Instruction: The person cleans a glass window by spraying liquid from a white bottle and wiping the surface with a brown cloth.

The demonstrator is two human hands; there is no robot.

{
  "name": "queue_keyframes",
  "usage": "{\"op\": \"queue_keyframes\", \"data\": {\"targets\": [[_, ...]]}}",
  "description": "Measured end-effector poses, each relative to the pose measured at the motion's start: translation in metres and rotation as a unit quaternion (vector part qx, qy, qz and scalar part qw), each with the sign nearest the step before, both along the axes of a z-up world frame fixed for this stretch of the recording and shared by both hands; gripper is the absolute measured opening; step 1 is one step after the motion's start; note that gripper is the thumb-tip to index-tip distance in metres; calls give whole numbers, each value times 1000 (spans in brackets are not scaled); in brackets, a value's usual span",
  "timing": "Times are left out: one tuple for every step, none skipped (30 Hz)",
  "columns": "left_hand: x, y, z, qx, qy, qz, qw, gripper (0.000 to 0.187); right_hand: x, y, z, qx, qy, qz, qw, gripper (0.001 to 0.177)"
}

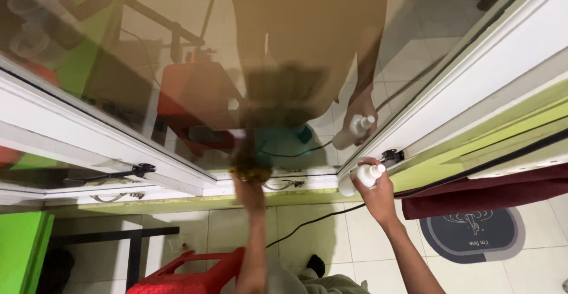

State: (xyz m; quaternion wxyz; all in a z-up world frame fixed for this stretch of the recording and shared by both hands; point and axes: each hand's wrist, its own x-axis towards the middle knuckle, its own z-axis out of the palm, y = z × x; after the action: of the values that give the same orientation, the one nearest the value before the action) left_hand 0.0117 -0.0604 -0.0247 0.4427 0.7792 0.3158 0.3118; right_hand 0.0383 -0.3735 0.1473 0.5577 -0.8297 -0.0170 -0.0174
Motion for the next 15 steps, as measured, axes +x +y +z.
{"op": "queue_keyframes", "data": {"targets": [[4, -19, -5, 29, -16, -5, 999, 69, 1, -3, 1, 1, -2, -1, 1000, 43], [8, -39, -9, 58, -33, -10, 998, 76, 1, -6, 1, 10, -10, 2, 1000, 45], [15, -59, -9, 43, -15, -22, 999, 77, 1, -9, 1, 19, -18, 3, 1000, 47], [21, -79, -6, 28, 3, -33, 999, 78, 2, -11, 0, 20, -19, 1, 1000, 47], [25, -102, 0, -25, -3, -52, 998, 71, 1, -14, -1, 31, -12, -6, 999, 47], [29, -127, 10, -77, -9, -70, 994, 65, 1, -18, -3, 42, -5, -14, 999, 46], [34, -146, 24, -148, 25, -89, 985, 70, 3, -19, -4, 44, -9, -15, 999, 46], [39, -164, 40, -216, 60, -109, 968, 75, 4, -20, -5, 47, -15, -19, 999, 49], [41, -185, 55, -195, 9, -128, 972, 63, 1, -23, -6, 49, -17, -24, 998, 52], [42, -199, 70, -173, -41, -147, 973, 52, 1, -24, -9, 48, -18, -26, 998, 52], [42, -204, 81, -174, -41, -149, 973, 52, 0, -24, -11, 45, -10, -33, 998, 54], [42, -208, 91, -201, -12, -147, 968, 52, -1, -25, -12, 42, -3, -40, 998, 56], [40, -208, 98, -227, 18, -141, 964, 52, -2, -25, -13, 43, -2, -39, 998, 56], [38, -204, 101, -226, 19, -140, 964, 52, -2, -24, -14, 30, 7, -48, 998, 56], [37, -198, 102, -204, 29, -141, 968, 52, -1, -23, -14, 18, 15, -56, 998, 56]]}}
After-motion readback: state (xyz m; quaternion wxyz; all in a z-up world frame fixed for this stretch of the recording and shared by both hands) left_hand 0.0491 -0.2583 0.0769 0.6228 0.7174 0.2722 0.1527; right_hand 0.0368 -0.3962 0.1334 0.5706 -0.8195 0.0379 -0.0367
